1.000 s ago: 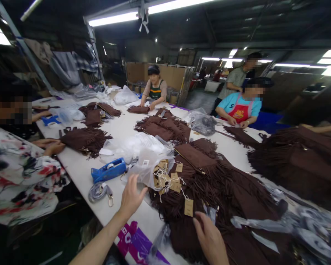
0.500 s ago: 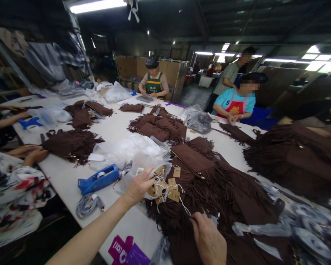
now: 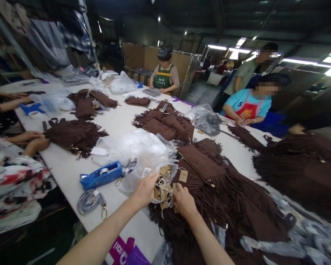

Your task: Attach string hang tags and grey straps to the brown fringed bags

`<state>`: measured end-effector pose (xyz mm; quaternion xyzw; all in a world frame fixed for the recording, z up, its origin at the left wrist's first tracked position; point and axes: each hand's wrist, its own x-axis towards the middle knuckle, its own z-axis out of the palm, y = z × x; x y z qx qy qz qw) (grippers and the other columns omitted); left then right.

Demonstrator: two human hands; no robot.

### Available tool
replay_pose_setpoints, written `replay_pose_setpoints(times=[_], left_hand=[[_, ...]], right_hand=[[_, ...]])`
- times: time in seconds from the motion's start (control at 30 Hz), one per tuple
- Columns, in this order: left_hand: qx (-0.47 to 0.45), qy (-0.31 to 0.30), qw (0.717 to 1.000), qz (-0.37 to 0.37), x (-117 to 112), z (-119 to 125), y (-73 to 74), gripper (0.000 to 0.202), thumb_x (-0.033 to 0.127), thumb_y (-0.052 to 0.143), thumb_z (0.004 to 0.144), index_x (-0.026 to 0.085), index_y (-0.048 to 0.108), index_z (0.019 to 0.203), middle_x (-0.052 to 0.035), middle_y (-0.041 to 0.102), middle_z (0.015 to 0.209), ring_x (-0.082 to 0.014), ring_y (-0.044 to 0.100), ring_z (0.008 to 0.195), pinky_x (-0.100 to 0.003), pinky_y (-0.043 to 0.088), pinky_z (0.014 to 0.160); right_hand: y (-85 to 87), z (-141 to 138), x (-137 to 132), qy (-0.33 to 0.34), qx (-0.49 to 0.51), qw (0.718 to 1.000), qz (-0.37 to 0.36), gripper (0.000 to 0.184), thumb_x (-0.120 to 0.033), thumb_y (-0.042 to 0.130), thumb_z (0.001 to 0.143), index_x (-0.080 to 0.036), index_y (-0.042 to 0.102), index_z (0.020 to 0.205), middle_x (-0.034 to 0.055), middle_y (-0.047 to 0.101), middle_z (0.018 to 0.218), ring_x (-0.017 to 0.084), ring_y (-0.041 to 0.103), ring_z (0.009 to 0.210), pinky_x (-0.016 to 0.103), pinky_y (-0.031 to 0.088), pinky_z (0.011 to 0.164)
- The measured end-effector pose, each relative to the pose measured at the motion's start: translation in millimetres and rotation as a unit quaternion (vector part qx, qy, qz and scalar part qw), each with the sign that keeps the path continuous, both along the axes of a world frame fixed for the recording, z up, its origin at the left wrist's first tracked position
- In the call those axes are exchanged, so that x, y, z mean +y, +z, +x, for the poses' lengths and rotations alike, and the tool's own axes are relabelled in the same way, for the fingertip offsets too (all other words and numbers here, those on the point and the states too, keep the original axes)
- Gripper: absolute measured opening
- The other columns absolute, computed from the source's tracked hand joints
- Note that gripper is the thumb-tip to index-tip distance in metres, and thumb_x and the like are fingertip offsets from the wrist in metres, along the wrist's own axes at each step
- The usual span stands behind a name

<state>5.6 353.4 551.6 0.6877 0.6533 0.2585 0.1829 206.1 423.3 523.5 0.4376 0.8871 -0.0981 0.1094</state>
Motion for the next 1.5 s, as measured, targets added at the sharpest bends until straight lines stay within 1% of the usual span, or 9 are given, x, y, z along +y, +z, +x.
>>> replay_pose_setpoints(times=[0.17, 0.47, 0.67, 0.9, 1.0, 1.17, 1.27, 1.37, 1.5], left_hand=[[-0.088, -0.010, 0.996, 0.000, -0.1, 4.1, -3.2, 0.096, -0.007, 0.042, 0.062, 0.017, 0.025, 0.153, -0.0131, 0.034, 0.155, -0.0284, 0.033, 0.142, -0.046, 0.033, 0.117], [-0.179, 0.025, 0.983, -0.019, 2.2, 6.6, 34.3, 0.090, 0.000, 0.046, 0.063, 0.011, 0.029, 0.151, -0.0126, 0.038, 0.152, -0.0274, 0.039, 0.139, -0.041, 0.029, 0.118], [-0.205, 0.048, 0.977, -0.015, -5.8, 0.0, 24.6, 0.092, 0.000, 0.046, 0.060, 0.014, 0.032, 0.150, -0.0086, 0.036, 0.153, -0.0253, 0.035, 0.141, -0.041, 0.022, 0.120], [-0.372, 0.091, 0.924, -0.018, -4.5, 4.1, 31.9, 0.090, 0.002, 0.050, 0.060, 0.008, 0.034, 0.148, -0.0126, 0.036, 0.153, -0.0268, 0.039, 0.138, -0.038, 0.023, 0.119], [-0.483, 0.112, 0.868, -0.025, -7.4, -7.1, 41.4, 0.093, 0.004, 0.055, 0.059, 0.012, 0.034, 0.149, -0.0117, 0.034, 0.154, -0.0281, 0.042, 0.136, -0.039, 0.029, 0.116], [-0.600, 0.159, 0.783, -0.026, -20.9, -28.0, 48.1, 0.098, 0.010, 0.069, 0.057, 0.015, 0.036, 0.148, -0.0119, 0.036, 0.153, -0.0324, 0.042, 0.136, -0.041, 0.037, 0.112], [-0.612, 0.165, 0.773, -0.025, -23.1, -29.0, 48.3, 0.096, 0.009, 0.069, 0.055, 0.016, 0.040, 0.146, -0.0116, 0.039, 0.151, -0.0313, 0.045, 0.133, -0.037, 0.040, 0.109], [-0.618, 0.162, 0.769, -0.033, -19.3, -30.1, 56.5, 0.097, 0.007, 0.068, 0.054, 0.016, 0.040, 0.147, -0.0125, 0.045, 0.147, -0.0286, 0.055, 0.124, -0.031, 0.047, 0.099], [-0.625, 0.152, 0.765, -0.025, -12.7, -45.4, 92.2, 0.098, 0.009, 0.067, 0.056, 0.017, 0.036, 0.148, -0.0146, 0.048, 0.145, -0.0199, 0.067, 0.098, -0.022, 0.055, 0.074]], right_hand=[[-8.7, 2.8, 3.2, -0.020, 0.043, 0.999, -0.023, 0.021, -0.008, 0.056, 0.081, -0.019, 0.060, 0.099, 0.0091, 0.059, 0.108, 0.023, 0.061, 0.089, 0.030, 0.044, 0.073], [-6.5, 13.9, 33.6, -0.080, 0.213, 0.972, -0.061, 0.032, -0.004, 0.057, 0.068, -0.020, 0.063, 0.094, 0.0033, 0.066, 0.094, 0.018, 0.062, 0.090, 0.023, 0.042, 0.076], [12.2, 23.6, 48.8, -0.100, 0.287, 0.952, -0.048, 0.013, -0.015, 0.053, 0.073, -0.018, 0.065, 0.075, 0.0016, 0.065, 0.069, 0.019, 0.060, 0.067, 0.025, 0.040, 0.063], [35.9, -60.8, 6.4, -0.015, 0.349, 0.936, -0.040, 0.018, -0.020, 0.051, 0.080, -0.020, 0.067, 0.089, 0.0003, 0.069, 0.076, 0.016, 0.062, 0.069, 0.022, 0.044, 0.063], [39.9, -75.2, 3.6, 0.010, 0.333, 0.942, -0.023, 0.017, -0.020, 0.052, 0.083, -0.023, 0.068, 0.090, -0.0002, 0.072, 0.088, 0.016, 0.064, 0.081, 0.021, 0.047, 0.072], [23.0, -18.6, 46.7, -0.123, 0.223, 0.964, 0.078, 0.041, -0.008, 0.035, 0.090, -0.013, 0.058, 0.123, 0.0171, 0.062, 0.122, 0.026, 0.060, 0.106, 0.034, 0.046, 0.088], [3.5, 5.8, 65.3, -0.119, 0.140, 0.979, 0.091, 0.046, -0.010, 0.053, 0.085, -0.015, 0.054, 0.131, 0.0183, 0.057, 0.128, 0.029, 0.059, 0.105, 0.037, 0.047, 0.084], [-11.6, 6.0, 69.6, -0.086, 0.077, 0.990, 0.083, 0.040, -0.015, 0.068, 0.079, -0.019, 0.063, 0.119, 0.0140, 0.062, 0.114, 0.030, 0.059, 0.101, 0.035, 0.048, 0.078], [-14.5, -0.8, 73.5, -0.066, 0.033, 0.994, 0.076, 0.010, -0.017, 0.059, 0.089, -0.016, 0.069, 0.091, 0.0144, 0.064, 0.100, 0.028, 0.061, 0.094, 0.034, 0.047, 0.074]])
